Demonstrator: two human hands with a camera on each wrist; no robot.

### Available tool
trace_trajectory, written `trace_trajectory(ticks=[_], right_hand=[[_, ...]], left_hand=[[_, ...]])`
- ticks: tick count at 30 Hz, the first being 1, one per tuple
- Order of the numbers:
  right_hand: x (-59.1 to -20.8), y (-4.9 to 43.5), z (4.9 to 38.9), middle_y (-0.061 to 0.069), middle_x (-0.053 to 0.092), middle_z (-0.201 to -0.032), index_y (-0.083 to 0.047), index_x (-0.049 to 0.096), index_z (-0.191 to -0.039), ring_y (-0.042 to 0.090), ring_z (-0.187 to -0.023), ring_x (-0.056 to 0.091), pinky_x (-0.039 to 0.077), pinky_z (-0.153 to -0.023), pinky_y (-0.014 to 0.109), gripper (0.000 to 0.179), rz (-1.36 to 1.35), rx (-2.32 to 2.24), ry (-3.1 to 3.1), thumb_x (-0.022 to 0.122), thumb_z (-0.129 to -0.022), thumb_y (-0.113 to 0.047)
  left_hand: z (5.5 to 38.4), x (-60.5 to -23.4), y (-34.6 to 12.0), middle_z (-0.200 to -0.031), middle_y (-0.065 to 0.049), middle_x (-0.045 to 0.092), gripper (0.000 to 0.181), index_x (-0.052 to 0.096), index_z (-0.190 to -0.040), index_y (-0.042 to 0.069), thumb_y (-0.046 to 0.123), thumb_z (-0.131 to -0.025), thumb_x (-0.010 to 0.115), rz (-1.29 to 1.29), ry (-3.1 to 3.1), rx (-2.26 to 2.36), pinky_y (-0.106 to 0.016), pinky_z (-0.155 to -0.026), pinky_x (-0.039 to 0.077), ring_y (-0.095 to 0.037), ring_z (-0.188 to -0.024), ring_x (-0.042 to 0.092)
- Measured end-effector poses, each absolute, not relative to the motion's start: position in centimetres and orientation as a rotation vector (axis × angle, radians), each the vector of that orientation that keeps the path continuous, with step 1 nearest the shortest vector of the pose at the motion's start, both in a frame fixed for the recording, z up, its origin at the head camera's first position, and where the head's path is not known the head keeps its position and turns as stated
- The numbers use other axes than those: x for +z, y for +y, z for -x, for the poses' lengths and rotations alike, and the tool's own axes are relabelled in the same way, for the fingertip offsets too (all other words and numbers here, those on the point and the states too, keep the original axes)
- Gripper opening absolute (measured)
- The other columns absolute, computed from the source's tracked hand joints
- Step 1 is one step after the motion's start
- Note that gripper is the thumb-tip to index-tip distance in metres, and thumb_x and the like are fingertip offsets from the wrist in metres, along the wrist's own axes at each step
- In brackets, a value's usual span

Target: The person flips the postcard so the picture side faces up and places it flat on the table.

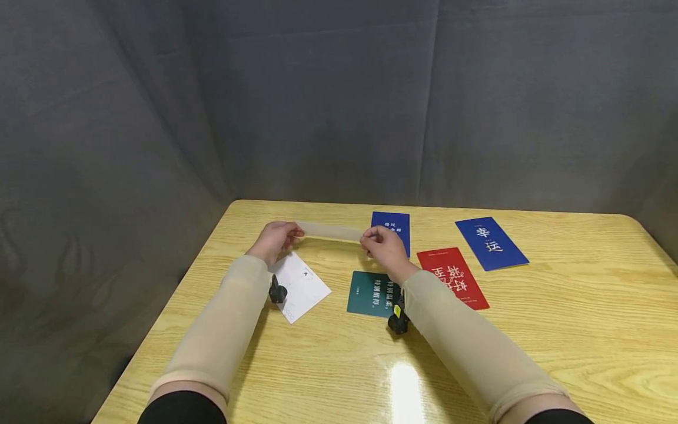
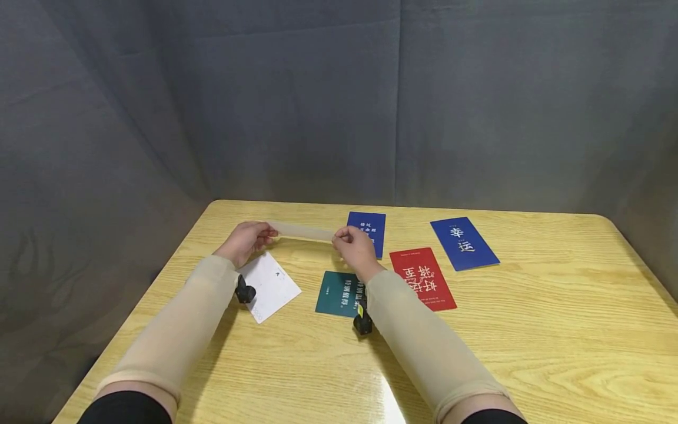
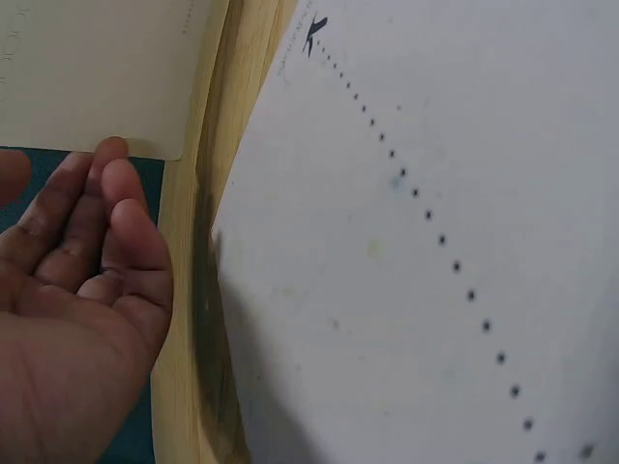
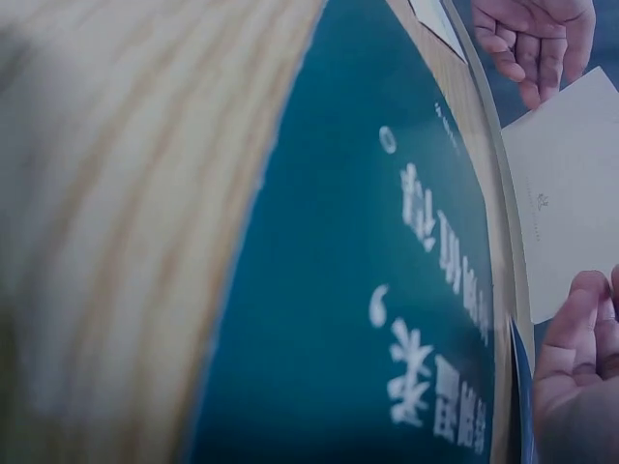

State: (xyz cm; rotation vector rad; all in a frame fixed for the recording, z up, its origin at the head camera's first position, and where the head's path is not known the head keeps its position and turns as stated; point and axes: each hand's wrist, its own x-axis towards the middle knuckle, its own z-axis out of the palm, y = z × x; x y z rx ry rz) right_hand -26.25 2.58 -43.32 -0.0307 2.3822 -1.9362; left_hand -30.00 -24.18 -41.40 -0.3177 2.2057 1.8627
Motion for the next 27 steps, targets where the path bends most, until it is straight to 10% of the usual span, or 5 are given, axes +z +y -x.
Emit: trace_trajectory(ticks=[15, 27], right_hand=[[-43.7, 2.7, 25.6, 0.011, 0.068, -0.1, 0.0, 0.069, -0.114, 0.022, -0.086, 0.06, 0.054, -0.077, 0.029, 0.018, 0.003, -1.849, 2.395, 0.061, -0.103, -0.012], [-43.3, 1.6, 24.9, 0.011, 0.07, -0.104, -0.001, 0.071, -0.119, 0.021, -0.086, 0.062, 0.055, -0.075, 0.033, 0.022, 0.151, -1.572, 2.576, 0.06, -0.103, -0.013]], left_hand=[[29.7, -41.5, -24.2, -0.111, -0.007, 0.059, 0.036, 0.062, -0.137, 0.0, 0.017, -0.107, 0.053, 0.382, 2.191, 1.774, -0.026, -0.074, 0.045, -0.016, -0.087, 0.054], [29.0, -40.7, -22.3, -0.154, -0.021, 0.045, 0.051, 0.047, -0.151, -0.003, 0.025, -0.108, 0.049, 0.199, 2.591, 1.243, -0.051, -0.114, 0.038, -0.036, -0.141, 0.044]])
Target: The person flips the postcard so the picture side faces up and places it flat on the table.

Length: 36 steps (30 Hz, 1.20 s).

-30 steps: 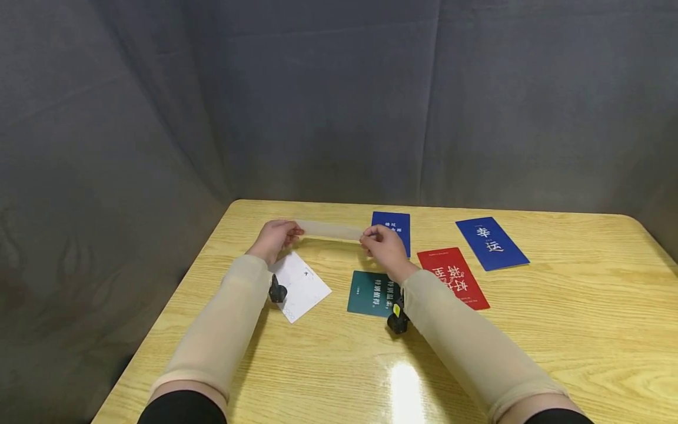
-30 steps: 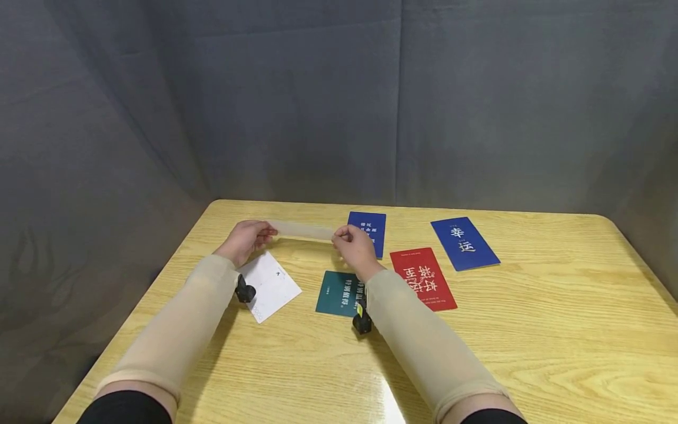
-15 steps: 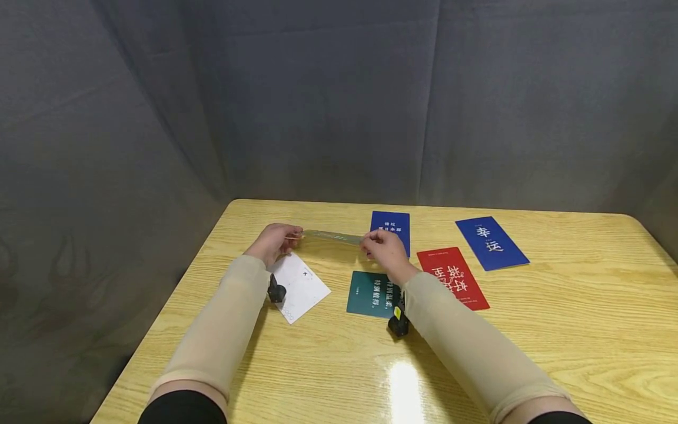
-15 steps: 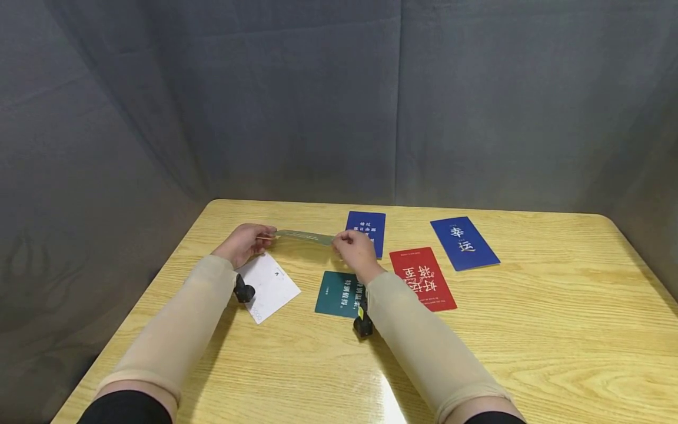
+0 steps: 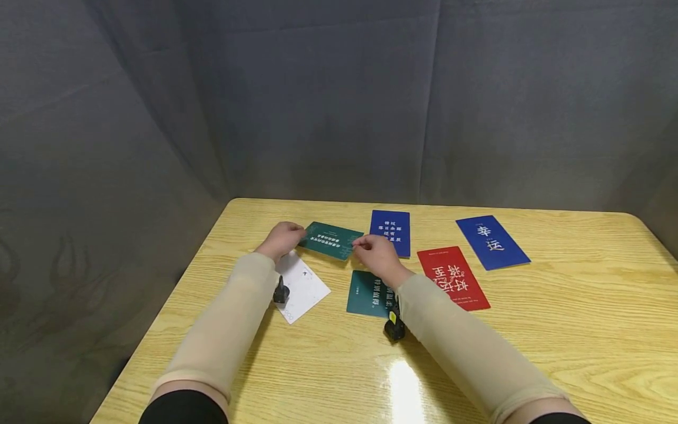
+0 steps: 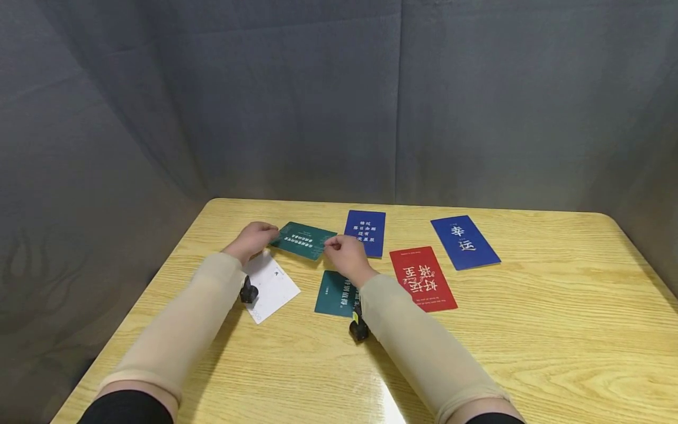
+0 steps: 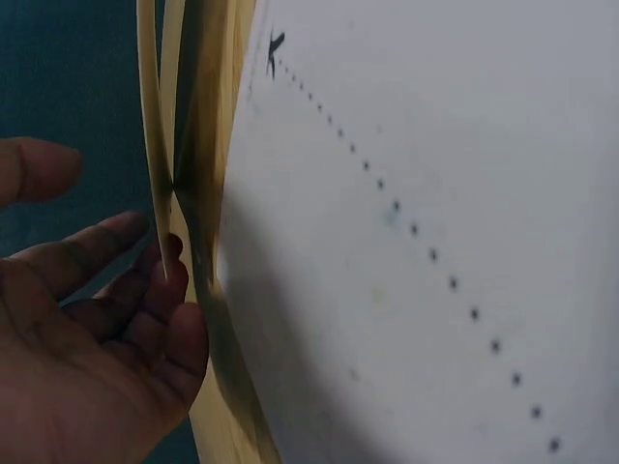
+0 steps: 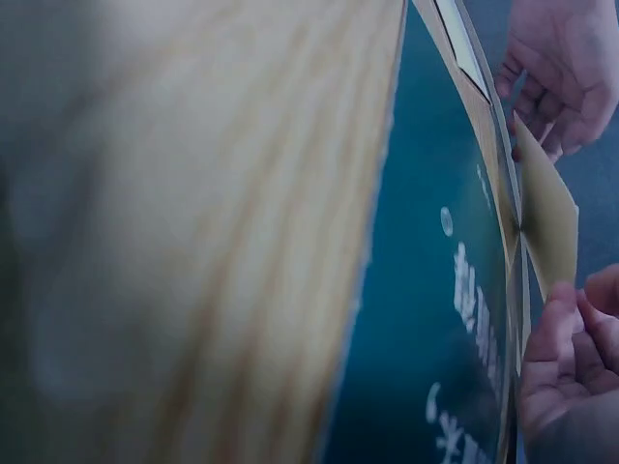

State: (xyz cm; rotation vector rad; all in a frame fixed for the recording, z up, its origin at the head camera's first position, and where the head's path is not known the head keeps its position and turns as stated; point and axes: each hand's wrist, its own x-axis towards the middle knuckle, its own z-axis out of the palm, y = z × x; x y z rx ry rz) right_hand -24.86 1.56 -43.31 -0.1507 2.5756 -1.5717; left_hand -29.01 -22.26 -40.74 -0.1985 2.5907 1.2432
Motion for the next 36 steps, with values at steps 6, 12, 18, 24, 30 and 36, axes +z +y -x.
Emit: trace_trajectory(ticks=[6, 12, 18, 24, 30, 36], right_hand=[[-43.0, 1.2, 24.6, 0.014, 0.071, -0.115, 0.001, 0.071, -0.122, 0.024, -0.094, 0.064, 0.056, -0.083, 0.037, 0.025, 0.288, -1.364, 2.632, 0.06, -0.103, -0.01], [-42.9, 0.7, 24.7, 0.016, 0.071, -0.118, 0.003, 0.072, -0.12, 0.026, -0.1, 0.066, 0.056, -0.09, 0.04, 0.026, 0.418, -1.18, 2.697, 0.061, -0.102, -0.011], [-42.8, 0.6, 24.8, 0.016, 0.069, -0.124, 0.003, 0.071, -0.124, 0.027, -0.104, 0.065, 0.054, -0.095, 0.042, 0.029, 0.435, -1.136, 2.685, 0.059, -0.103, -0.013], [-42.7, 0.5, 24.8, 0.017, 0.069, -0.125, 0.003, 0.071, -0.124, 0.028, -0.108, 0.065, 0.053, -0.097, 0.043, 0.03, 0.448, -1.119, 2.678, 0.059, -0.102, -0.014], [-42.6, 0.4, 24.9, 0.016, 0.07, -0.123, 0.003, 0.071, -0.123, 0.028, -0.107, 0.065, 0.053, -0.096, 0.043, 0.03, 0.454, -1.086, 2.689, 0.06, -0.103, -0.016], [-42.2, 0.5, 24.6, 0.016, 0.07, -0.12, 0.003, 0.07, -0.122, 0.026, -0.101, 0.064, 0.054, -0.094, 0.043, 0.028, 0.459, -1.077, 2.683, 0.059, -0.103, -0.015]], left_hand=[[28.9, -40.8, -22.1, -0.148, -0.021, 0.05, 0.049, 0.049, -0.148, -0.003, 0.024, -0.107, 0.05, 0.235, 2.61, 1.217, -0.051, -0.114, 0.038, -0.035, -0.136, 0.047], [29.0, -41.0, -22.2, -0.145, -0.022, 0.052, 0.049, 0.051, -0.146, -0.004, 0.024, -0.106, 0.05, 0.236, 2.625, 1.17, -0.05, -0.112, 0.04, -0.035, -0.133, 0.05], [29.0, -41.4, -22.2, -0.144, -0.023, 0.053, 0.05, 0.05, -0.146, -0.005, 0.025, -0.106, 0.049, 0.172, 2.66, 1.063, -0.05, -0.109, 0.043, -0.036, -0.132, 0.051], [28.7, -41.1, -22.4, -0.148, -0.023, 0.049, 0.05, 0.049, -0.147, -0.005, 0.025, -0.106, 0.05, 0.147, 2.65, 1.073, -0.051, -0.111, 0.041, -0.037, -0.135, 0.048], [28.0, -41.1, -23.0, -0.153, -0.024, 0.044, 0.052, 0.047, -0.148, -0.004, 0.025, -0.105, 0.052, 0.097, 2.658, 1.086, -0.052, -0.113, 0.039, -0.039, -0.138, 0.045], [27.2, -41.0, -24.3, -0.154, -0.027, 0.04, 0.058, 0.04, -0.152, -0.003, 0.026, -0.104, 0.054, 0.099, 2.642, 1.113, -0.055, -0.114, 0.037, -0.041, -0.138, 0.044]])
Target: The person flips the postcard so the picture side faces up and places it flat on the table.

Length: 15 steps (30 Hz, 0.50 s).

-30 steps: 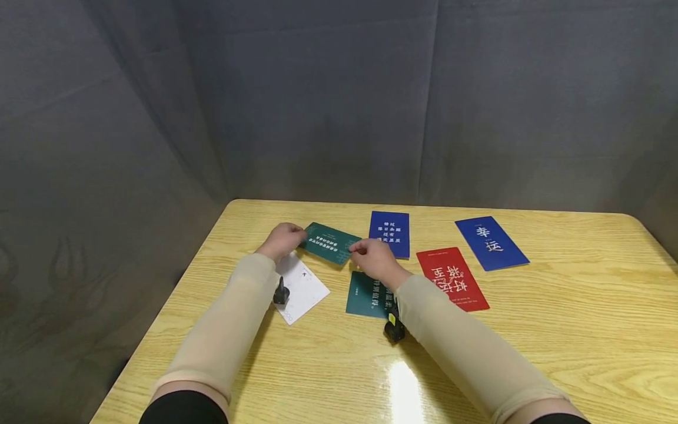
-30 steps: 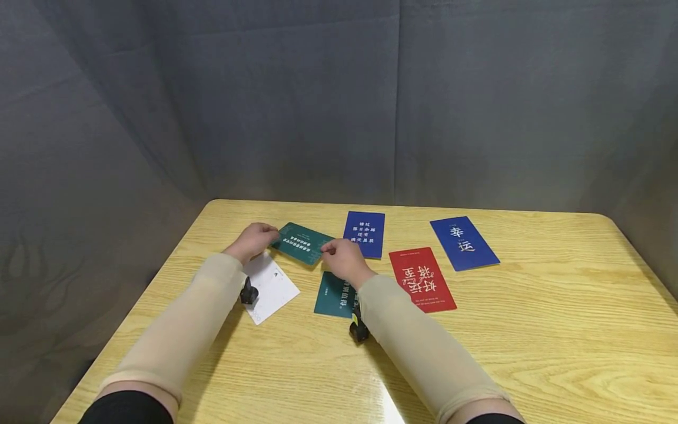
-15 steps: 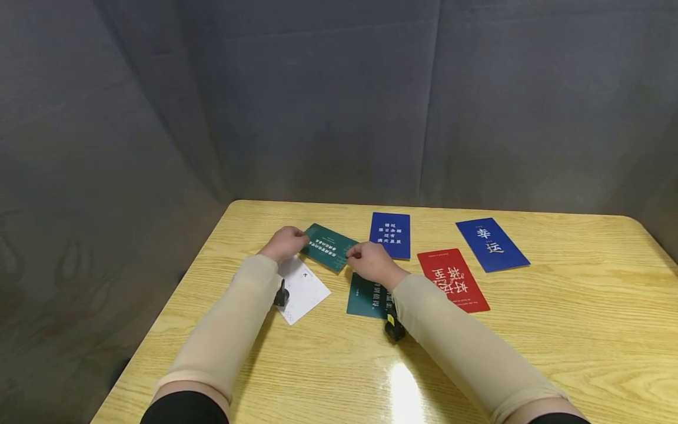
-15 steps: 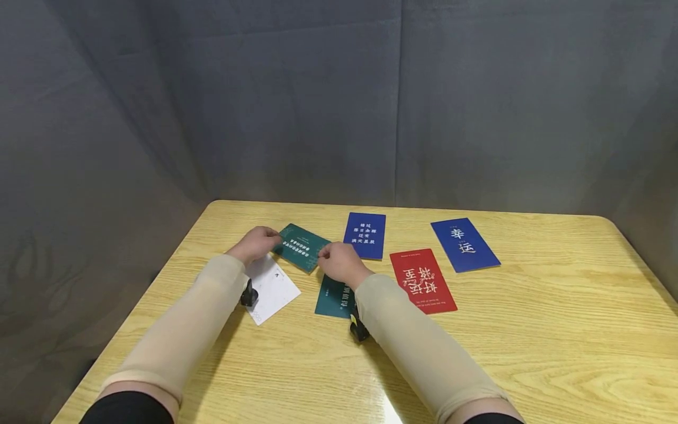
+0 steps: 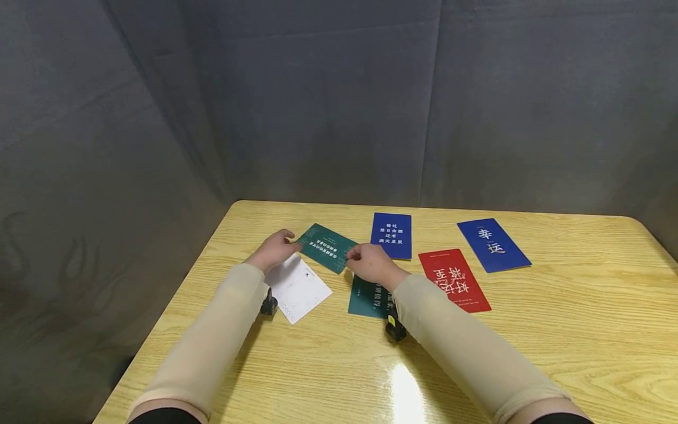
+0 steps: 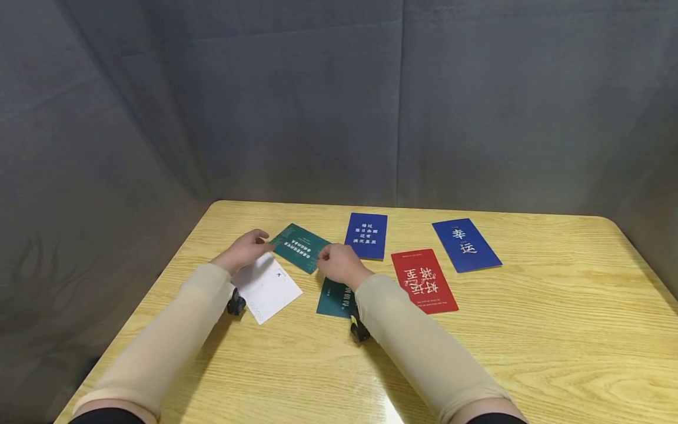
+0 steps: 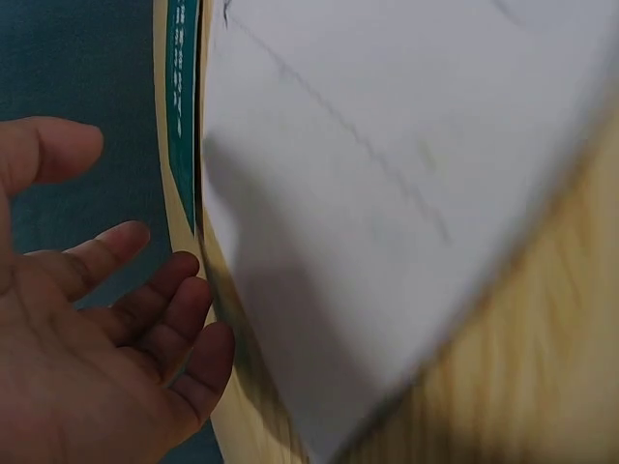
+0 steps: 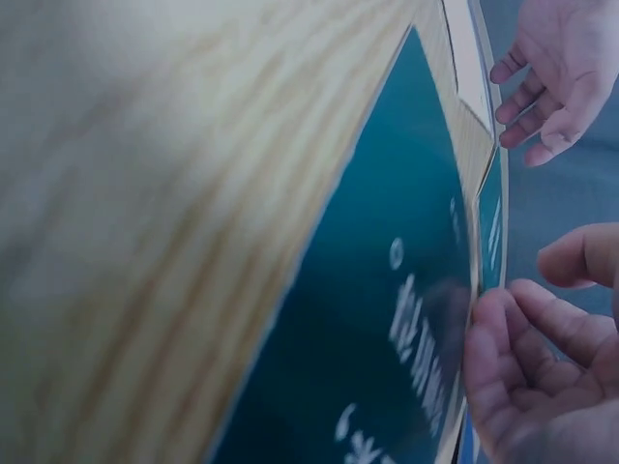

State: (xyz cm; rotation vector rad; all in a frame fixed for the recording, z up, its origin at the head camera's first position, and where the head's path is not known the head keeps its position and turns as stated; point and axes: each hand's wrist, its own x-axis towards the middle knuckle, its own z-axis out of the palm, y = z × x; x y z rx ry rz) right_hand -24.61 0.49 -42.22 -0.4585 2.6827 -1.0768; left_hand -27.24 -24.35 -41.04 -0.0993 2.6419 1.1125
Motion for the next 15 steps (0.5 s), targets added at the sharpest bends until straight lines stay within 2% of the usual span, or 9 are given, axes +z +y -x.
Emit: trace_trajectory(ticks=[7, 11, 15], right_hand=[[-41.4, -0.3, 24.0, 0.017, 0.068, -0.122, 0.004, 0.065, -0.131, 0.028, -0.108, 0.064, 0.053, -0.096, 0.044, 0.035, 0.473, -1.078, 2.71, 0.061, -0.101, -0.014], [-41.0, -1.4, 23.2, 0.017, 0.07, -0.117, 0.004, 0.064, -0.133, 0.024, -0.095, 0.065, 0.055, -0.09, 0.042, 0.038, 0.519, -1.036, 2.698, 0.063, -0.099, -0.014], [-40.6, -2.5, 22.5, 0.016, 0.07, -0.111, 0.006, 0.063, -0.131, 0.021, -0.082, 0.059, 0.053, -0.086, 0.041, 0.041, 0.596, -0.908, 2.697, 0.065, -0.098, -0.018]], left_hand=[[26.4, -40.5, -25.4, -0.152, -0.031, 0.04, 0.06, 0.037, -0.153, -0.004, 0.023, -0.103, 0.056, 0.036, 2.634, 1.094, -0.056, -0.113, 0.036, -0.045, -0.137, 0.043], [25.9, -40.4, -25.7, -0.154, -0.034, 0.037, 0.064, 0.033, -0.153, -0.007, 0.022, -0.102, 0.058, -0.018, 2.634, 1.042, -0.056, -0.115, 0.035, -0.046, -0.141, 0.039], [25.4, -40.4, -26.3, -0.154, -0.035, 0.037, 0.067, 0.03, -0.153, -0.008, 0.022, -0.101, 0.059, -0.037, 2.643, 0.992, -0.055, -0.114, 0.036, -0.045, -0.142, 0.039]])
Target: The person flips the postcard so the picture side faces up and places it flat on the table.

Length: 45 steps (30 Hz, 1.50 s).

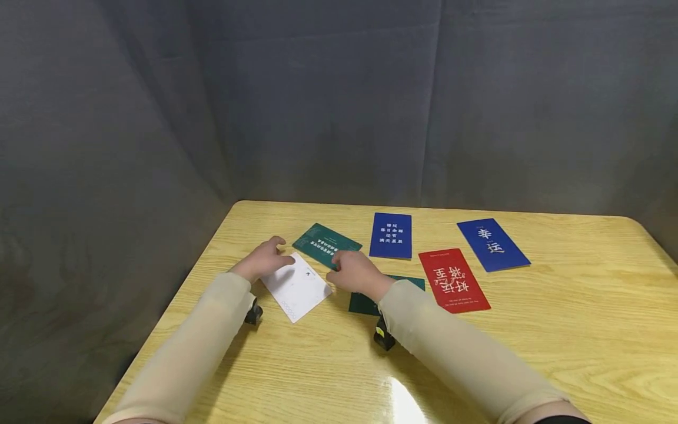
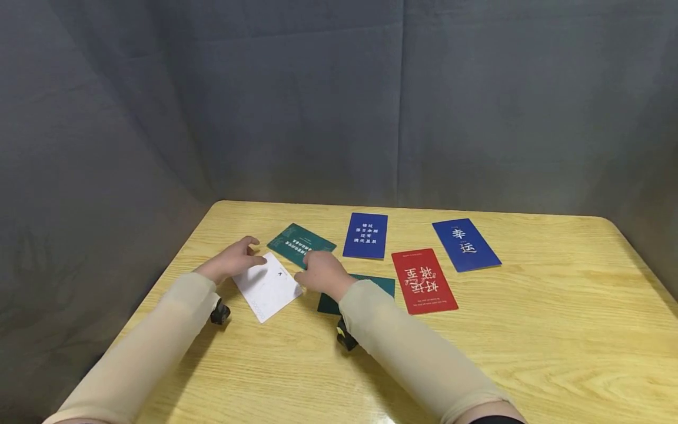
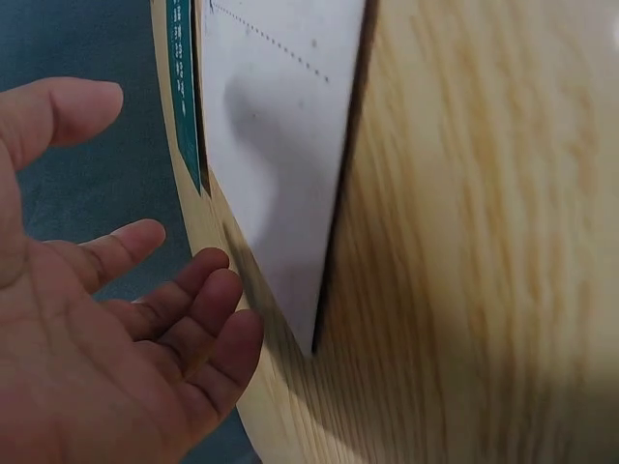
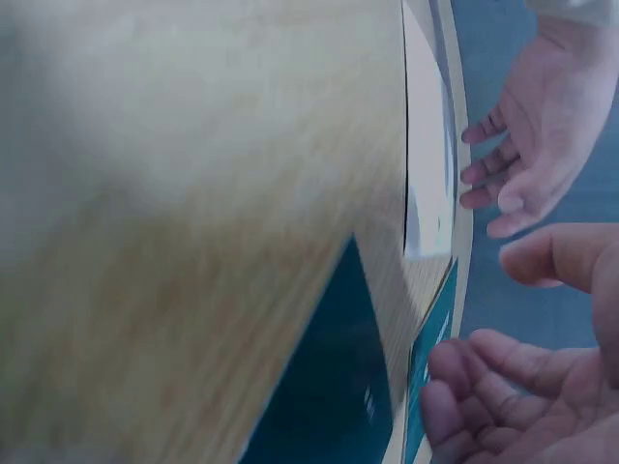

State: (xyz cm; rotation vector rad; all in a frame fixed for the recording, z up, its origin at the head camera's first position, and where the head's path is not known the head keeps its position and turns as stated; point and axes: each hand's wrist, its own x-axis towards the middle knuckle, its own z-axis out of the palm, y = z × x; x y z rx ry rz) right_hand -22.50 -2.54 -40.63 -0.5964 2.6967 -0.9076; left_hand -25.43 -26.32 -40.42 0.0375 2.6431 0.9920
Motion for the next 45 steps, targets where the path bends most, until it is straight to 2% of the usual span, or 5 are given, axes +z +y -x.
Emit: trace_trajectory(ticks=[6, 20, 35, 40, 45], right_hand=[[-40.9, -3.7, 21.7, 0.007, 0.064, -0.089, 0.0, 0.066, -0.105, 0.019, -0.076, 0.053, 0.049, -0.074, 0.036, 0.029, 0.609, -0.76, 2.728, 0.07, -0.095, -0.027], [-42.1, -5.2, 20.7, 0.003, 0.056, -0.079, -0.008, 0.061, -0.078, 0.019, -0.078, 0.05, 0.048, -0.068, 0.033, 0.035, 0.636, -0.673, 2.772, 0.08, -0.086, -0.037], [-41.8, -6.3, 20.4, 0.023, 0.06, -0.126, 0.009, 0.055, -0.134, 0.036, -0.115, 0.058, 0.051, -0.099, 0.047, 0.08, 0.479, -0.662, 2.747, 0.092, -0.078, -0.036], [-42.1, -6.1, 20.4, 0.015, 0.063, -0.11, 0.0, 0.051, -0.126, 0.028, -0.098, 0.06, 0.054, -0.088, 0.044, 0.07, 0.482, -0.778, 2.735, 0.093, -0.077, -0.026], [-42.2, -5.6, 20.4, 0.017, 0.062, -0.123, -0.002, 0.051, -0.133, 0.027, -0.105, 0.057, 0.051, -0.095, 0.043, 0.068, 0.498, -0.881, 2.707, 0.09, -0.079, -0.014]], left_hand=[[25.0, -40.4, -27.0, -0.154, -0.034, 0.037, 0.074, 0.03, -0.154, -0.007, 0.026, -0.098, 0.064, -0.05, 2.629, 0.958, -0.054, -0.113, 0.037, -0.045, -0.141, 0.04], [24.1, -39.9, -26.5, -0.148, -0.034, 0.041, 0.102, 0.034, -0.152, -0.012, 0.036, -0.079, 0.088, -0.132, 2.714, 0.465, -0.06, -0.109, 0.039, -0.049, -0.135, 0.041], [23.9, -40.4, -26.6, -0.151, -0.038, 0.036, 0.11, 0.029, -0.153, -0.013, 0.041, -0.078, 0.089, -0.089, 2.682, 0.482, -0.06, -0.112, 0.036, -0.051, -0.139, 0.038], [23.8, -40.4, -26.7, -0.13, -0.029, 0.051, 0.091, 0.043, -0.14, -0.011, 0.036, -0.078, 0.09, -0.117, 2.698, 0.513, -0.053, -0.1, 0.046, -0.041, -0.116, 0.05], [24.3, -40.6, -27.4, -0.101, -0.016, 0.049, 0.034, 0.05, -0.11, -0.005, 0.013, -0.091, 0.07, -0.12, 2.693, 0.686, -0.037, -0.076, 0.045, -0.029, -0.091, 0.048]])
